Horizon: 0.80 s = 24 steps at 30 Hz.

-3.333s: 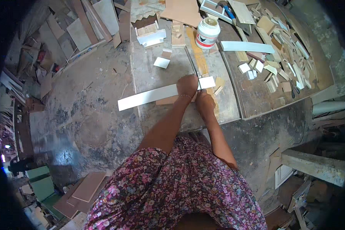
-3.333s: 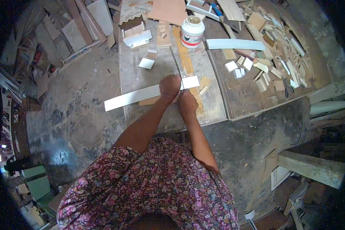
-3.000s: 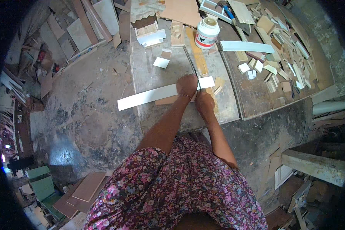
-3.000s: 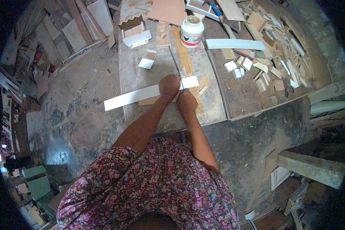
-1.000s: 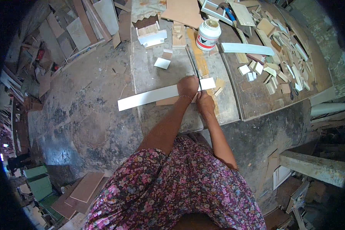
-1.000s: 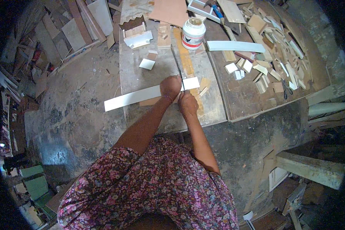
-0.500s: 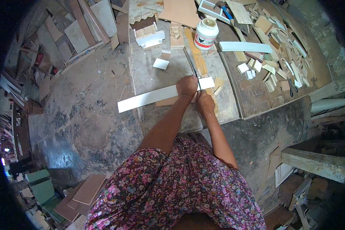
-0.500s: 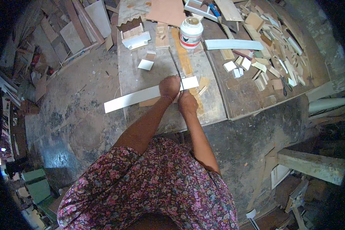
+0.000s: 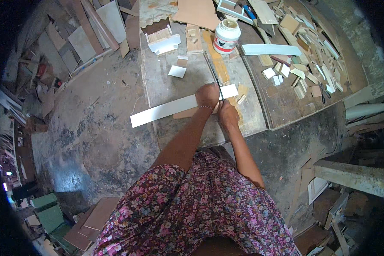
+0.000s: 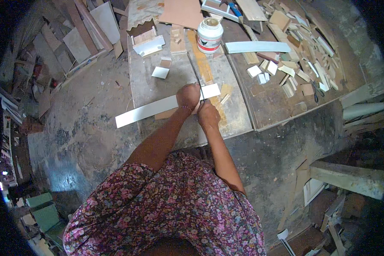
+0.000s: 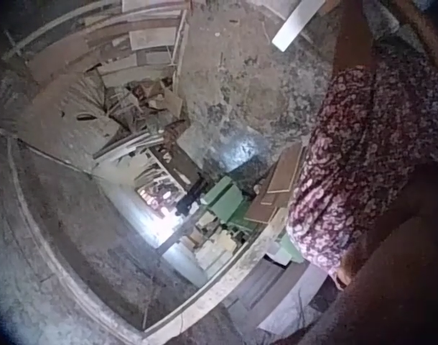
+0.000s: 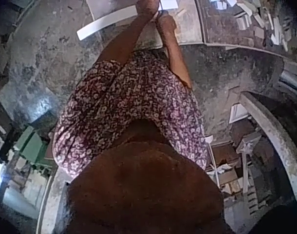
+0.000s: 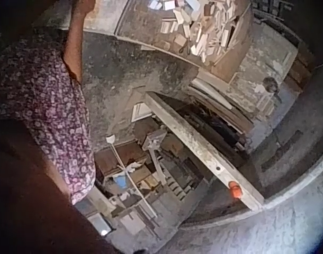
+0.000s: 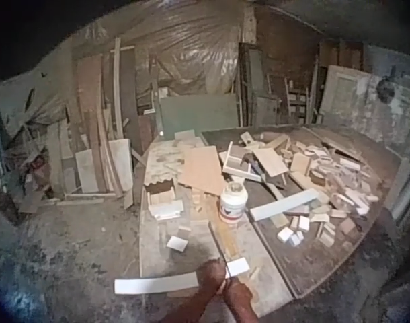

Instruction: The person saws a piece of wood trim using a hand saw, bracing the wood on a workbench.

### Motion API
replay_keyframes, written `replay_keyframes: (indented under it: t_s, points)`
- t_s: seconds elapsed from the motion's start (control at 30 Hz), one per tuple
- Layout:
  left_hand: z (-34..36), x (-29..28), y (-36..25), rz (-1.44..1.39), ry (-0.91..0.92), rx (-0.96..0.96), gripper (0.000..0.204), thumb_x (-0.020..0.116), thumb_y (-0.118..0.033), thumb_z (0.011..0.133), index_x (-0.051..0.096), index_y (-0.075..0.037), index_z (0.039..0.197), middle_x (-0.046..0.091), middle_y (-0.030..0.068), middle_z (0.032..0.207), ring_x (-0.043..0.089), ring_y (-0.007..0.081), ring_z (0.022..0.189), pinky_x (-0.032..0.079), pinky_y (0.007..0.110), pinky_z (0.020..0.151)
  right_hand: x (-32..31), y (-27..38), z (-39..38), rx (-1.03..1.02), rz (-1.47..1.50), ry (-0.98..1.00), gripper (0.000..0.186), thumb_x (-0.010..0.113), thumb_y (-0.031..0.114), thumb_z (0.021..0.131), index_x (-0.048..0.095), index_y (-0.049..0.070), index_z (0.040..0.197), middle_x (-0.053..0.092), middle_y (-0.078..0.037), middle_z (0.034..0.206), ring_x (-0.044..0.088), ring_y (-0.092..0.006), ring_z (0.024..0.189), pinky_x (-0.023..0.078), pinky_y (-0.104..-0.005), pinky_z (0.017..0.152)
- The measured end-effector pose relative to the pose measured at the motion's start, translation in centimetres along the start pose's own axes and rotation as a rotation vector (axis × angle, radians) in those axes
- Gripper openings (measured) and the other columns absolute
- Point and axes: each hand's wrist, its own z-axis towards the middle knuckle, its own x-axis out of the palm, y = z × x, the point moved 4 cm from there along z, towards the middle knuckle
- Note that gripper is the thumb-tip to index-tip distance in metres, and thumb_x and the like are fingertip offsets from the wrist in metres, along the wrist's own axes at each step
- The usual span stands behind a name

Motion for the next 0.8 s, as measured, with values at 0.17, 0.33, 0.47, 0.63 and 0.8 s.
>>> replay_keyframes:
  t_s: [0.17,0.33,0.47,0.63,0.8]
  points:
    - [-0.02,-0.20,-0.05,-0.079,0.038,-0.027,0.042,0.035,-0.030,0.084,0.061,-0.001,0.066,0.058,0.0195,0.072,0.058,0.0346,0.069,0.044,0.042,0.067,0.03,0.02,0.35,0.040,-0.035,0.004,0.035,0.036,0.029,0.084,0.054,0.000,0.089,0.058,-0.025,0.080,0.056,-0.0389,0.080,0.043,-0.0451,0.070]
    - [-0.16,-0.36,-0.08,-0.051,-0.019,-0.005,0.037,0.039,-0.027,0.081,0.062,-0.004,0.066,0.060,0.0156,0.071,0.059,0.0306,0.067,0.046,0.039,0.065,0.05,0.18,0.04,0.050,-0.013,0.003,0.035,0.037,0.029,0.084,0.054,-0.001,0.089,0.058,-0.025,0.081,0.056,-0.0392,0.080,0.043,-0.0451,0.070]
    - [-0.15,-0.11,0.00,-0.084,-0.001,-0.004,0.042,0.035,-0.028,0.084,0.061,-0.001,0.066,0.059,0.0188,0.070,0.057,0.0340,0.068,0.045,0.042,0.066,0.31,0.14,0.10,0.072,-0.007,0.014,0.035,0.037,0.029,0.084,0.054,-0.002,0.089,0.058,-0.025,0.083,0.056,-0.0389,0.081,0.043,-0.0449,0.071]
    - [0.03,-0.05,-0.08,-0.096,0.012,-0.004,0.041,0.035,-0.028,0.084,0.061,-0.001,0.066,0.058,0.0189,0.070,0.057,0.0340,0.067,0.045,0.041,0.065,0.18,0.29,0.29,0.061,-0.038,-0.041,0.034,0.035,0.028,0.083,0.054,0.000,0.085,0.058,-0.025,0.079,0.057,-0.0380,0.077,0.044,-0.0453,0.068]
    - [-0.06,-0.38,-0.04,-0.063,-0.019,0.007,0.035,0.038,-0.023,0.080,0.062,-0.003,0.064,0.060,0.0160,0.070,0.059,0.0307,0.065,0.046,0.039,0.063,0.24,0.48,0.13,0.100,-0.042,0.000,0.035,0.038,0.030,0.083,0.054,-0.001,0.089,0.058,-0.025,0.083,0.056,-0.0385,0.082,0.043,-0.0449,0.071]
